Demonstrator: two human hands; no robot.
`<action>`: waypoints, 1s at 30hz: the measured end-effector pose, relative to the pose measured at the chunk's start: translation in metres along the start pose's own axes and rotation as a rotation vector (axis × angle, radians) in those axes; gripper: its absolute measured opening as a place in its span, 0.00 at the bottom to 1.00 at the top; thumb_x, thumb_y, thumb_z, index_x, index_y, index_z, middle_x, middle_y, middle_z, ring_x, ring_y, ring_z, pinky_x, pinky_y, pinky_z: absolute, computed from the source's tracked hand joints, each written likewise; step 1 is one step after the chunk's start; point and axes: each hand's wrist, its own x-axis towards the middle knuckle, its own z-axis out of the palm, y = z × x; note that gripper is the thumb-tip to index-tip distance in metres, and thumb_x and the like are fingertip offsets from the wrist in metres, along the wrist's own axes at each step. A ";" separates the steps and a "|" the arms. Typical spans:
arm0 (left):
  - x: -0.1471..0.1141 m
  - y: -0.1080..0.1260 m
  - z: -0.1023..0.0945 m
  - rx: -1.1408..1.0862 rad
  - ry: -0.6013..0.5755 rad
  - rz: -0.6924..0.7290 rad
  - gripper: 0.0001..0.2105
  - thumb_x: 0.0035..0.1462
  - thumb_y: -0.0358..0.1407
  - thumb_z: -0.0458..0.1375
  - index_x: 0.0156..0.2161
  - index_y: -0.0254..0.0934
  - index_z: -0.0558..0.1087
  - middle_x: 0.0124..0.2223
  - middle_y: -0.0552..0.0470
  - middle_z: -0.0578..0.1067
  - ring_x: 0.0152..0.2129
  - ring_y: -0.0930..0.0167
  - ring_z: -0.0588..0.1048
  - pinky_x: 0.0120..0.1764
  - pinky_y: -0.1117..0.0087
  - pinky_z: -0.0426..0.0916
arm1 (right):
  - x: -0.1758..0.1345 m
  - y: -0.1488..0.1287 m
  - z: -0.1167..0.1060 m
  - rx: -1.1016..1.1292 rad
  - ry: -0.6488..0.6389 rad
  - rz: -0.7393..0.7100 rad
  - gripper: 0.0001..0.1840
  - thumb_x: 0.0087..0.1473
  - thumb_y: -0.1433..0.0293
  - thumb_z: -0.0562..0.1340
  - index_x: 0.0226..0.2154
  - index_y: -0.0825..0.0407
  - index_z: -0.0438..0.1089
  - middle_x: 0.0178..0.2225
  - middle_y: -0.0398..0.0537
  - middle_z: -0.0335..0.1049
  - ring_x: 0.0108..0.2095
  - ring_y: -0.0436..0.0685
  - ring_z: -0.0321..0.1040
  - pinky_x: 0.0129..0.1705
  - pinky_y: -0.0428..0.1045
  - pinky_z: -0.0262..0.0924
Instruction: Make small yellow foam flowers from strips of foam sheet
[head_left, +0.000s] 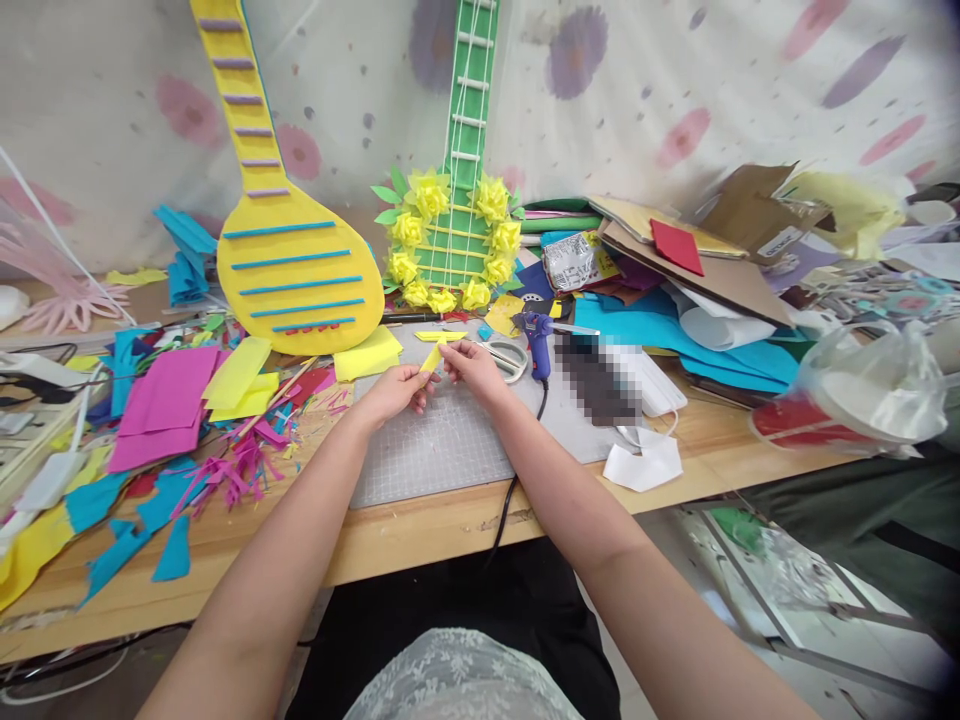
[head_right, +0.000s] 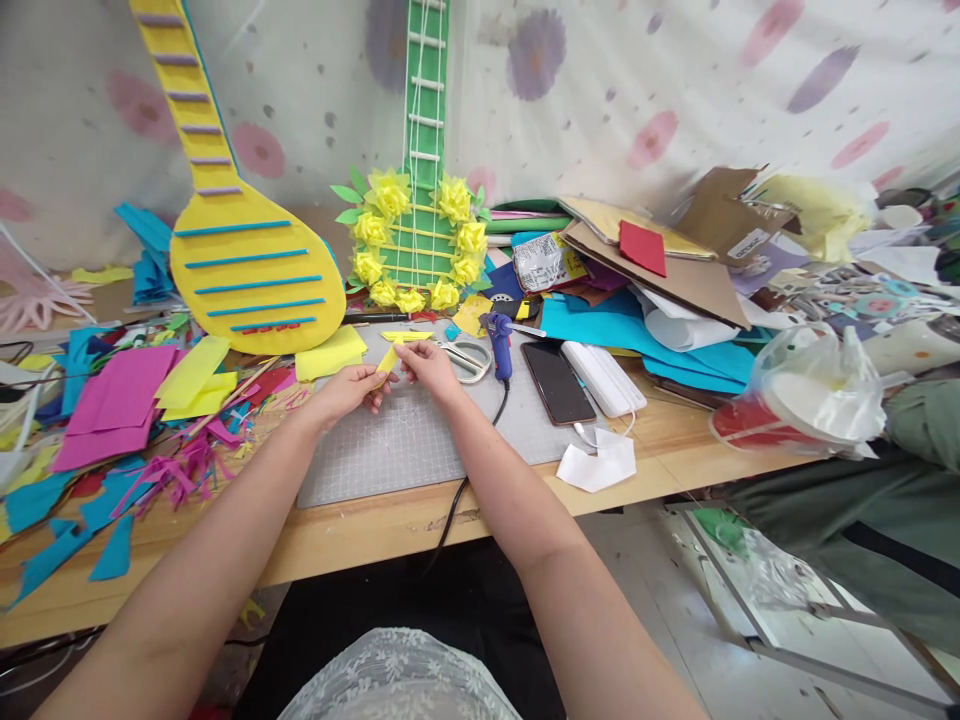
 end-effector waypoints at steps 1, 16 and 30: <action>0.000 0.000 0.001 -0.023 0.005 -0.004 0.12 0.50 0.40 0.59 0.24 0.33 0.67 0.24 0.53 0.68 0.16 0.77 0.65 0.23 0.69 0.65 | -0.001 0.000 0.001 -0.021 -0.021 -0.002 0.22 0.37 0.52 0.67 0.23 0.53 0.62 0.18 0.36 0.63 0.16 0.43 0.55 0.19 0.42 0.51; 0.002 0.000 0.006 -0.091 0.050 0.015 0.14 0.51 0.40 0.59 0.23 0.32 0.65 0.19 0.59 0.61 0.14 0.82 0.58 0.23 0.73 0.71 | -0.004 -0.001 0.004 0.068 -0.059 0.049 0.22 0.33 0.55 0.69 0.21 0.54 0.63 0.16 0.36 0.60 0.15 0.41 0.49 0.18 0.42 0.42; 0.008 -0.002 0.012 -0.150 0.192 0.014 0.12 0.46 0.39 0.64 0.31 0.30 0.73 0.28 0.49 0.77 0.25 0.73 0.76 0.32 0.70 0.73 | -0.004 -0.002 0.009 0.091 0.070 0.129 0.20 0.32 0.58 0.70 0.18 0.54 0.63 0.10 0.32 0.48 0.13 0.40 0.40 0.16 0.43 0.33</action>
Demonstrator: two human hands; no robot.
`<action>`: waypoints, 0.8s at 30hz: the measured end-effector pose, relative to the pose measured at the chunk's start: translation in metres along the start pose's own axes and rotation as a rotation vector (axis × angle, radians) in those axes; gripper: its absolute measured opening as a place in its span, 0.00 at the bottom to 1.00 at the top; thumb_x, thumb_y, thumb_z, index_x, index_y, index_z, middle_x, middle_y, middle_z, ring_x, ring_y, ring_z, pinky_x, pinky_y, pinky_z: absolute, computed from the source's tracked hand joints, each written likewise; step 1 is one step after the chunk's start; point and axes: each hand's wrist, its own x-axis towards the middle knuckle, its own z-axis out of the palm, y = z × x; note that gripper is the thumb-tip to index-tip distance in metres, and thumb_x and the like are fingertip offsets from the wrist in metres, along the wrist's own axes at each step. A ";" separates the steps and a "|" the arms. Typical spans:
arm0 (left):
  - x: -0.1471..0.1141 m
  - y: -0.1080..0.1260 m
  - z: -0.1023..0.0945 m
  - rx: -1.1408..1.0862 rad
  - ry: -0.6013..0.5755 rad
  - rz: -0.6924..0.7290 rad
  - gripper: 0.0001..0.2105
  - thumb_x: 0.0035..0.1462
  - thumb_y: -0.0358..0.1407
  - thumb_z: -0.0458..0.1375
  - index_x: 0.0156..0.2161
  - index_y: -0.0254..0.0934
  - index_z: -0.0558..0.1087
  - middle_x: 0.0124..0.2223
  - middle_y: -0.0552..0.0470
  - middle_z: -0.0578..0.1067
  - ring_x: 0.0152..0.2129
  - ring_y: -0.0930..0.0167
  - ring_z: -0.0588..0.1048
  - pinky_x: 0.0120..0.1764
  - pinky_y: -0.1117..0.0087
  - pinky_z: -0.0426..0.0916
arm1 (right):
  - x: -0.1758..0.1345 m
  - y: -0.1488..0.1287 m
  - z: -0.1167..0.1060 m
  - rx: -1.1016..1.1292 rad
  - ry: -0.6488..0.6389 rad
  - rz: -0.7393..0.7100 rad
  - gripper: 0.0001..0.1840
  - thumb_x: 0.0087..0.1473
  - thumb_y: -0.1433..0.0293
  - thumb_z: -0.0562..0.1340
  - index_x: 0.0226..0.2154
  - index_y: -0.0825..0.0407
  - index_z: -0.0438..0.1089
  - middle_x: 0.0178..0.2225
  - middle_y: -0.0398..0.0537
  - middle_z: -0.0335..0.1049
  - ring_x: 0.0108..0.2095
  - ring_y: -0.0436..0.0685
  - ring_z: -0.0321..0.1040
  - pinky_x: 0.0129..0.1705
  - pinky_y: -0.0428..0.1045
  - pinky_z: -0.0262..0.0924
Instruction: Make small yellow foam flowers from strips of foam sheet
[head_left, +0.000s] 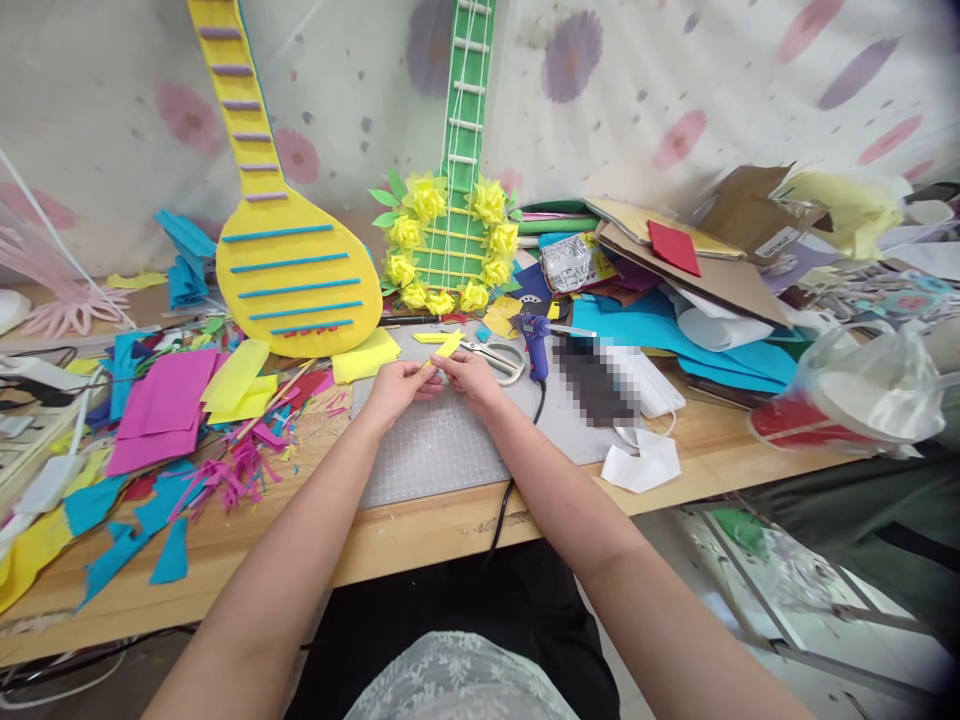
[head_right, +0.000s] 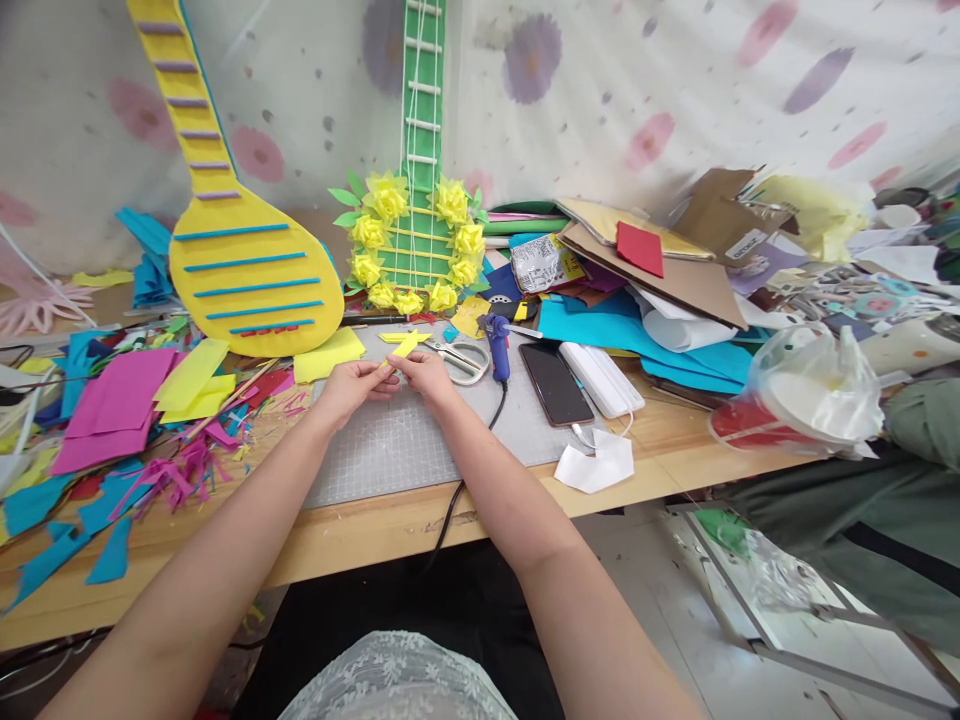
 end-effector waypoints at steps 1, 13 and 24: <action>0.000 0.000 0.000 0.001 0.014 -0.006 0.11 0.46 0.38 0.64 0.30 0.30 0.73 0.27 0.49 0.77 0.24 0.73 0.76 0.31 0.70 0.73 | 0.001 0.000 -0.001 0.009 0.005 -0.008 0.21 0.32 0.58 0.70 0.17 0.54 0.62 0.11 0.32 0.49 0.13 0.40 0.41 0.16 0.43 0.33; -0.003 0.009 0.000 0.054 0.025 -0.035 0.06 0.47 0.33 0.63 0.27 0.30 0.74 0.25 0.47 0.78 0.23 0.71 0.77 0.31 0.70 0.73 | 0.004 -0.002 -0.003 0.166 0.075 -0.057 0.22 0.29 0.58 0.71 0.16 0.53 0.60 0.12 0.33 0.52 0.13 0.40 0.43 0.16 0.43 0.35; -0.001 0.012 -0.008 -0.042 0.086 -0.045 0.04 0.47 0.30 0.62 0.29 0.29 0.74 0.26 0.47 0.78 0.22 0.74 0.76 0.28 0.75 0.72 | 0.007 -0.008 -0.009 0.171 0.195 -0.062 0.19 0.36 0.60 0.68 0.17 0.53 0.59 0.14 0.35 0.56 0.14 0.40 0.46 0.15 0.41 0.37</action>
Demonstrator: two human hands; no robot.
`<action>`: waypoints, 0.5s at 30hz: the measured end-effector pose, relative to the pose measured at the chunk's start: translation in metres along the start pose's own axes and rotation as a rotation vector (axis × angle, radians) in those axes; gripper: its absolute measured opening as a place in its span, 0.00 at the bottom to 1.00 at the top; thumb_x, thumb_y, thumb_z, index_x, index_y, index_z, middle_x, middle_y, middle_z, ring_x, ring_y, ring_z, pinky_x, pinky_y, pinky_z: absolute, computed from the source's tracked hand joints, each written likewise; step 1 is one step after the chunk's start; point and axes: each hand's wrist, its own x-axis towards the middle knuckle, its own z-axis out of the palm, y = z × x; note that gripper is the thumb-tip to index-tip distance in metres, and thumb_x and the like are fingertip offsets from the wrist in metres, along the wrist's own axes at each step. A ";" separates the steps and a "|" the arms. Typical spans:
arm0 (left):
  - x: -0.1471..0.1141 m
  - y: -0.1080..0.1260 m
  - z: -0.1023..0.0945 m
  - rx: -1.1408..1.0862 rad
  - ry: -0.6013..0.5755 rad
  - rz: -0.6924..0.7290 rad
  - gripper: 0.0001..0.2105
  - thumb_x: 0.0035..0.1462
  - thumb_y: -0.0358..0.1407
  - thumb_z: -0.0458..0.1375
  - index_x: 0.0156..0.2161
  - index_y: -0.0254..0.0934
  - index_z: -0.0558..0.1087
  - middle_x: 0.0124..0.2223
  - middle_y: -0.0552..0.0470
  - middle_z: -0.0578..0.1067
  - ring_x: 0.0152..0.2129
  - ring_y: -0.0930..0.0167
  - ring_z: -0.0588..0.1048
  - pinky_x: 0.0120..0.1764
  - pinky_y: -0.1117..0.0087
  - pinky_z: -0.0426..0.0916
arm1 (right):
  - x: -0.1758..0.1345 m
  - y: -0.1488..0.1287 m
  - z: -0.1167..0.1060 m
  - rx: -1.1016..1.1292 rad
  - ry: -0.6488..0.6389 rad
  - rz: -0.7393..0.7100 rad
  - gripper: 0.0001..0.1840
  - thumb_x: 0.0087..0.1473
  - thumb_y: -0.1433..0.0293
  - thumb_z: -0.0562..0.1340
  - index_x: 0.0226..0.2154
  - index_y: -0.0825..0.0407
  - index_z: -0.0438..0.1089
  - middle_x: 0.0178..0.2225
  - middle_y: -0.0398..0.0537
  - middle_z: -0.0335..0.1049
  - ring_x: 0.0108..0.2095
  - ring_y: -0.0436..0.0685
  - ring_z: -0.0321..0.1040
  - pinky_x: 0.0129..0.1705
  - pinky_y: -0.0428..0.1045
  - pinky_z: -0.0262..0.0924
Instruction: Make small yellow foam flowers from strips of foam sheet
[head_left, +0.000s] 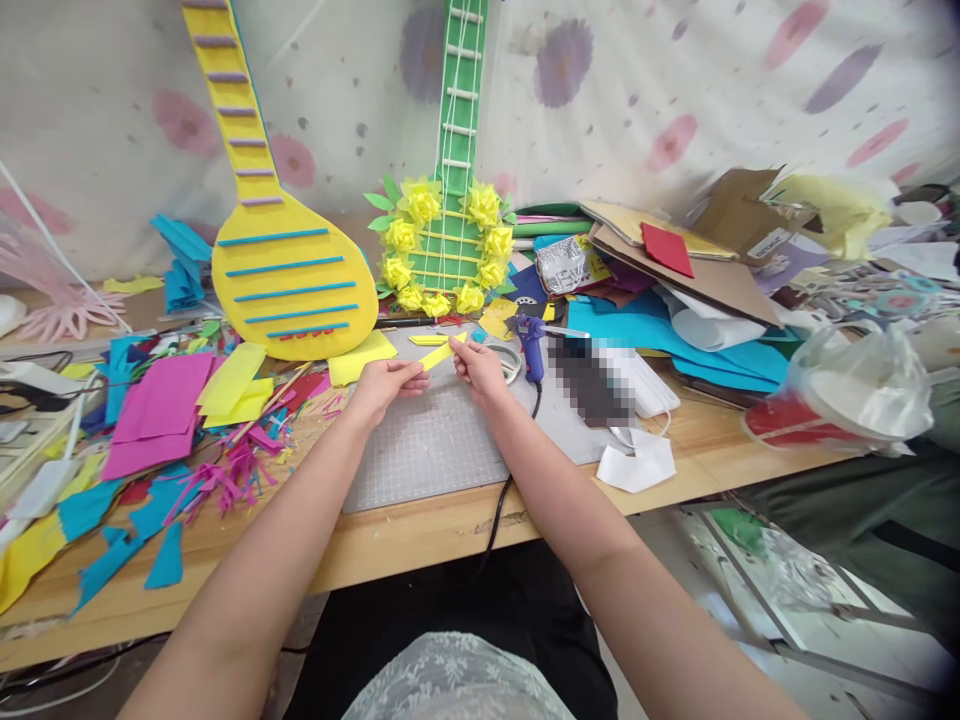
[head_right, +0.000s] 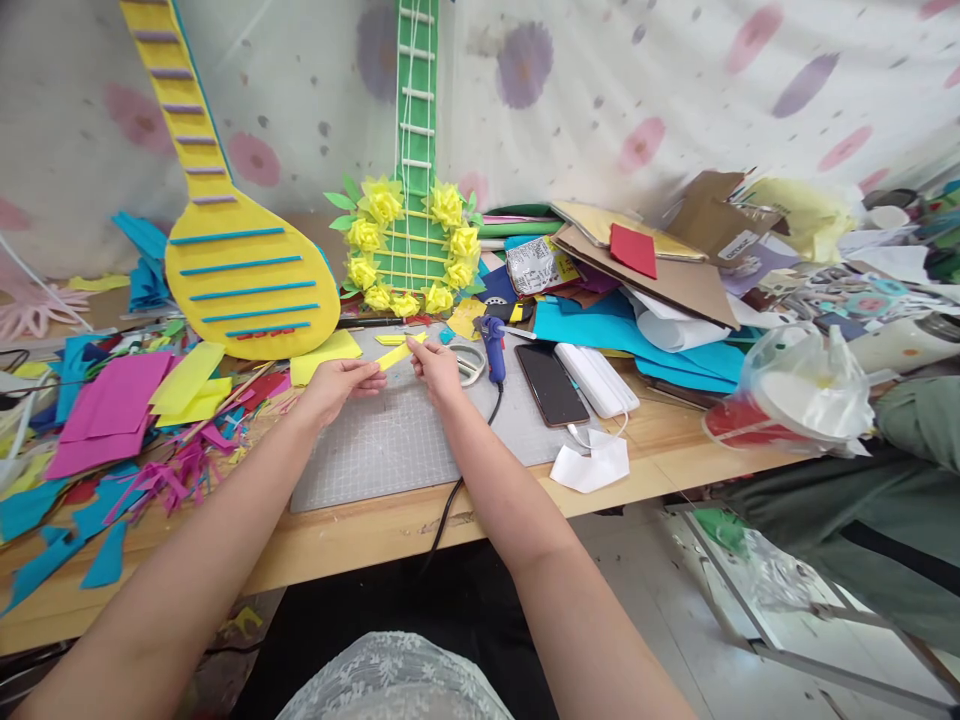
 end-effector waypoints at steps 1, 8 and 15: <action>0.001 0.001 -0.001 -0.017 0.026 0.001 0.04 0.48 0.29 0.61 0.29 0.29 0.74 0.26 0.48 0.77 0.22 0.74 0.76 0.28 0.75 0.72 | 0.001 -0.002 -0.002 -0.010 0.001 0.005 0.18 0.37 0.60 0.68 0.18 0.53 0.60 0.15 0.35 0.57 0.15 0.41 0.47 0.15 0.41 0.37; 0.007 0.016 -0.007 0.101 0.019 -0.007 0.07 0.42 0.30 0.64 0.26 0.29 0.72 0.24 0.47 0.76 0.21 0.71 0.76 0.27 0.72 0.72 | 0.006 -0.009 -0.012 -0.173 0.040 -0.015 0.08 0.42 0.70 0.63 0.19 0.54 0.62 0.15 0.36 0.59 0.14 0.42 0.50 0.15 0.41 0.39; 0.020 0.013 -0.028 0.184 0.271 0.204 0.11 0.52 0.33 0.55 0.41 0.32 0.69 0.21 0.55 0.72 0.15 0.77 0.69 0.22 0.75 0.65 | 0.027 -0.016 -0.002 -0.143 0.190 0.043 0.10 0.44 0.74 0.59 0.18 0.53 0.58 0.16 0.38 0.59 0.15 0.42 0.53 0.15 0.41 0.43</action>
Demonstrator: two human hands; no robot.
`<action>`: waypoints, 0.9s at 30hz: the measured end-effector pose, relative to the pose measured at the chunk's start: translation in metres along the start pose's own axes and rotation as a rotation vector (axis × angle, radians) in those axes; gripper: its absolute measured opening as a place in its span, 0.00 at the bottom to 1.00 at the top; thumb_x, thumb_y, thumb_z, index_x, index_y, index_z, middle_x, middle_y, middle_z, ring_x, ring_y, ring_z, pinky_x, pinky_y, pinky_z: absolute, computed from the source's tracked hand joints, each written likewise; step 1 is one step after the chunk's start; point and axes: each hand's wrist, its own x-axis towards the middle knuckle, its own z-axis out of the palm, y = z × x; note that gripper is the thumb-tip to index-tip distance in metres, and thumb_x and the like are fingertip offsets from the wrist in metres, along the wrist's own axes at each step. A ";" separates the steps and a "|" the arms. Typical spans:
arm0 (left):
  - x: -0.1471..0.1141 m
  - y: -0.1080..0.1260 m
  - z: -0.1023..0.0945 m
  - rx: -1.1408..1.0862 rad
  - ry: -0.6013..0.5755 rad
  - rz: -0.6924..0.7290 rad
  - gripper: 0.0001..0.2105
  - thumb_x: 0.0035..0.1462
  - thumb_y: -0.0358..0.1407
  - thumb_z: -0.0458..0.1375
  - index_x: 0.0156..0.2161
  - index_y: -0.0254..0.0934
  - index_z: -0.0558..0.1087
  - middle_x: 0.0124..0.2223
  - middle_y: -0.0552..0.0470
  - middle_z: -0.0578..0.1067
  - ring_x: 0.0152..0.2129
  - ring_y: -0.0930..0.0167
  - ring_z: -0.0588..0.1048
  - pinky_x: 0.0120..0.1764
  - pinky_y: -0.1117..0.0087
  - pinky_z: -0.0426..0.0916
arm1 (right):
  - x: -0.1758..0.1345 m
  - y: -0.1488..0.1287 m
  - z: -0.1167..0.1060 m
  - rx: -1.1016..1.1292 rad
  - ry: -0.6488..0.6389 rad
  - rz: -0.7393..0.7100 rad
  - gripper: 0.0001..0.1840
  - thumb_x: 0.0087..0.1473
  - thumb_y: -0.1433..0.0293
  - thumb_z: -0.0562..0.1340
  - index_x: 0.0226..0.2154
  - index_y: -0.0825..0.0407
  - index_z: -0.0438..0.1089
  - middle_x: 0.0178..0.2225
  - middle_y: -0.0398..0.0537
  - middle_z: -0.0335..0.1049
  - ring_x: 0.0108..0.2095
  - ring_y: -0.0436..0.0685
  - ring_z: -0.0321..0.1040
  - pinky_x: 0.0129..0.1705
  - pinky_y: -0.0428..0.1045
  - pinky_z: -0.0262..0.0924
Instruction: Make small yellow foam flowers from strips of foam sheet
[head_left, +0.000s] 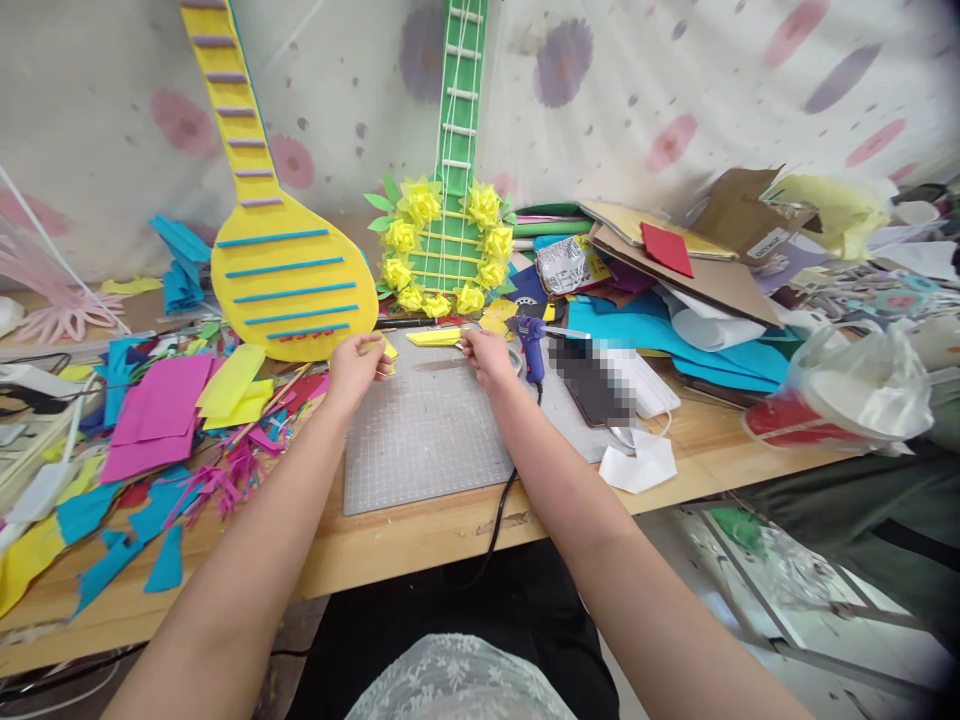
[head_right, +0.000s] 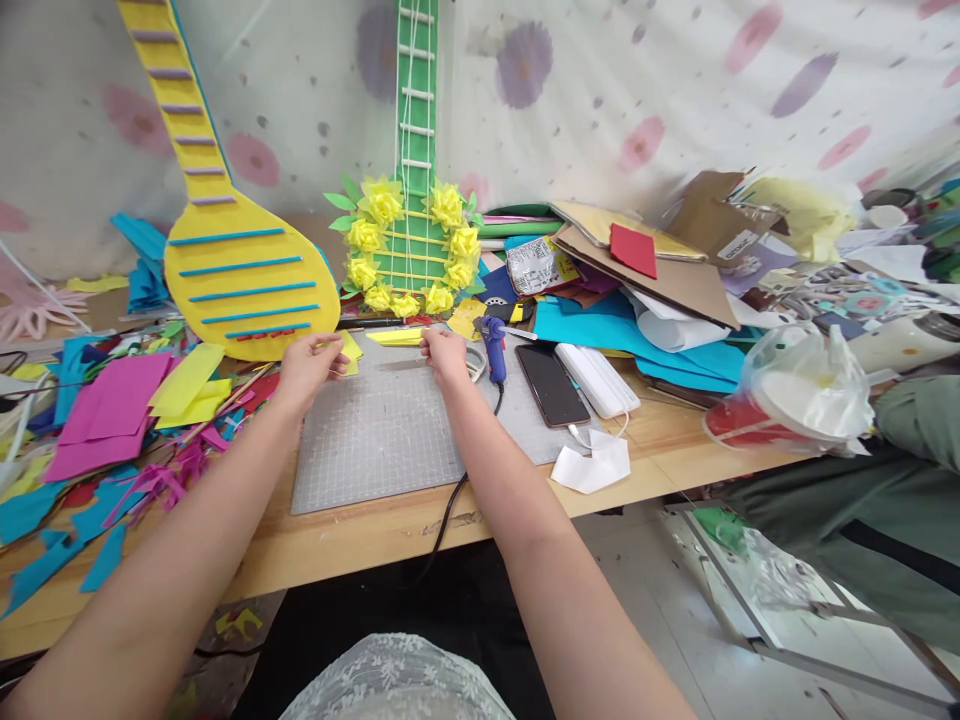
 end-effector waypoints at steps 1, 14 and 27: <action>0.003 -0.004 -0.004 0.037 0.042 0.060 0.12 0.52 0.34 0.54 0.42 0.33 0.69 0.22 0.55 0.72 0.15 0.77 0.68 0.21 0.76 0.64 | 0.004 -0.002 0.003 0.022 0.014 0.012 0.09 0.44 0.75 0.59 0.18 0.53 0.58 0.16 0.38 0.59 0.15 0.43 0.54 0.15 0.41 0.43; -0.011 -0.035 -0.034 0.872 -0.058 0.614 0.21 0.51 0.34 0.56 0.52 0.35 0.67 0.48 0.45 0.74 0.48 0.61 0.69 0.51 0.60 0.61 | 0.051 0.007 0.024 -0.338 0.102 0.082 0.01 0.44 0.77 0.59 0.25 0.56 0.65 0.15 0.46 0.67 0.16 0.52 0.64 0.20 0.46 0.58; -0.033 -0.043 -0.028 0.996 -0.195 0.557 0.24 0.53 0.33 0.52 0.57 0.38 0.65 0.52 0.44 0.72 0.51 0.58 0.69 0.52 0.57 0.63 | -0.005 0.012 0.007 -0.513 -0.179 -0.327 0.12 0.45 0.71 0.59 0.36 0.52 0.62 0.19 0.36 0.64 0.18 0.47 0.59 0.25 0.44 0.54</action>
